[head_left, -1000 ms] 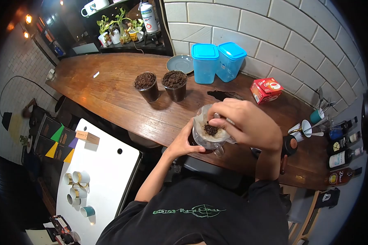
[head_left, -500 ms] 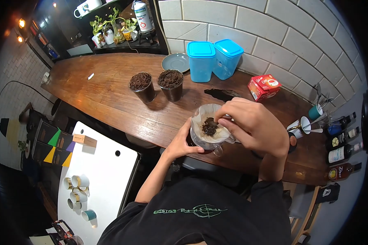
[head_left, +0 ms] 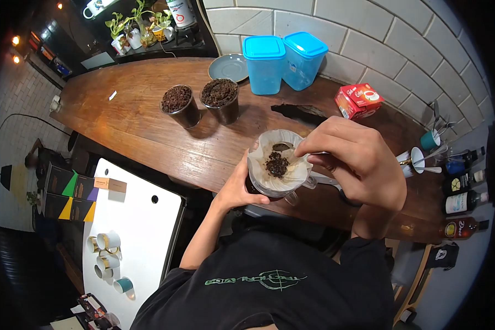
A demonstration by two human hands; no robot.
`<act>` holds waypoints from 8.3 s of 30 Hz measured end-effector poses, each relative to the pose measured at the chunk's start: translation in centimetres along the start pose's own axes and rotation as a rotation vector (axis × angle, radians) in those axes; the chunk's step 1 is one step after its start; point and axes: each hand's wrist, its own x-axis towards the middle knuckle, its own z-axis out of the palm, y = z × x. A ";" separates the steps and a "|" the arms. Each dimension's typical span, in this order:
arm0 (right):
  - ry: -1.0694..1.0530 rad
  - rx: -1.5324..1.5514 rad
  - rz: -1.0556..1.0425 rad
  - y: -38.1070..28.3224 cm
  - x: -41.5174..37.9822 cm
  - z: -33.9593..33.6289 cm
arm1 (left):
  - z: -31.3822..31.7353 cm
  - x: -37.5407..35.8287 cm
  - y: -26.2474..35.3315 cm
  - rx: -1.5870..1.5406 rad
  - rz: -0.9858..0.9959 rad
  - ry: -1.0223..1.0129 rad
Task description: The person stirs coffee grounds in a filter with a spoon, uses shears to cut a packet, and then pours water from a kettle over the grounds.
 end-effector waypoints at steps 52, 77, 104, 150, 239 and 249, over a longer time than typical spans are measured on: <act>0.130 -0.143 -0.059 -1.0 0.7 1.9 | 0.1 0.0 1.0 -0.029 0.006 0.054; 0.148 -0.066 -0.006 0.0 1.6 3.1 | 0.3 0.2 1.7 -0.028 0.046 0.067; 0.280 -0.021 0.102 -0.3 2.0 3.6 | 0.2 0.0 1.3 0.008 0.040 0.084; 0.150 -0.072 -0.001 0.3 1.5 3.6 | 0.3 -0.1 1.0 0.007 0.036 0.120; 0.089 -0.011 -0.045 0.3 1.0 2.7 | 0.5 0.2 1.1 -0.089 0.030 0.129; 0.023 0.110 -0.072 0.7 1.0 1.8 | 0.5 0.2 1.1 -0.147 0.012 0.118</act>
